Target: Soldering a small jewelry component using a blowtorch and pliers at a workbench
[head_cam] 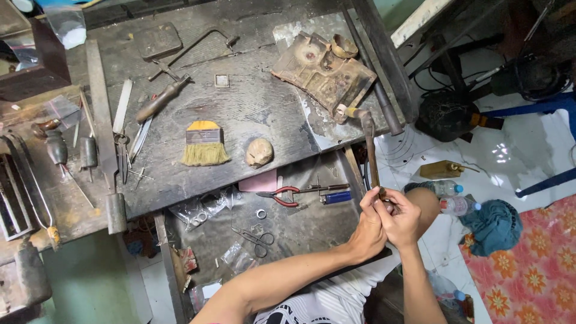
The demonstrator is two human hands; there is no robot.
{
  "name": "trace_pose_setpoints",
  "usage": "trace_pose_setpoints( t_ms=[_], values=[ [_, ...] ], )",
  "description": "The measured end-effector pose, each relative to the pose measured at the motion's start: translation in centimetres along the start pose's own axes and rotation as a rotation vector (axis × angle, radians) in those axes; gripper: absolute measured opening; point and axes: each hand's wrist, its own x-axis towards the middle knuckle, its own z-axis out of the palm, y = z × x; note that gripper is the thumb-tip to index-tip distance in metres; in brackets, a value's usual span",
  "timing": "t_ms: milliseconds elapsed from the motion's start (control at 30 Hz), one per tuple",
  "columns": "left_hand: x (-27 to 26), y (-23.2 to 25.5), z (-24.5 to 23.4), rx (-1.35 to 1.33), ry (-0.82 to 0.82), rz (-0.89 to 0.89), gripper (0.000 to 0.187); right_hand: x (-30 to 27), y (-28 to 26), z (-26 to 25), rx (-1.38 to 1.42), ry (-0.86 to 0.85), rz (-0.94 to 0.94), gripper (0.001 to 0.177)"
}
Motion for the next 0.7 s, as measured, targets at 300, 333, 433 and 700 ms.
trace_pose_setpoints(
  t_ms=[300,333,433,700],
  values=[
    [1.5,3.5,-1.9,-0.055,-0.022,-0.095,0.049,0.2,1.3,-0.2,-0.021,0.056,-0.077,0.024],
    [1.8,3.8,-1.9,-0.056,-0.02,-0.091,0.049,0.3,1.7,-0.3,-0.022,0.055,-0.082,0.024],
    [2.2,4.6,-2.4,-0.064,-0.014,-0.071,0.049,0.4,2.1,-0.2,-0.038,0.047,-0.096,0.025],
    [2.7,5.9,-3.0,-0.058,-0.071,-0.113,0.053,0.4,3.6,-0.3,-0.044,0.074,-0.11,0.022]
  ],
)
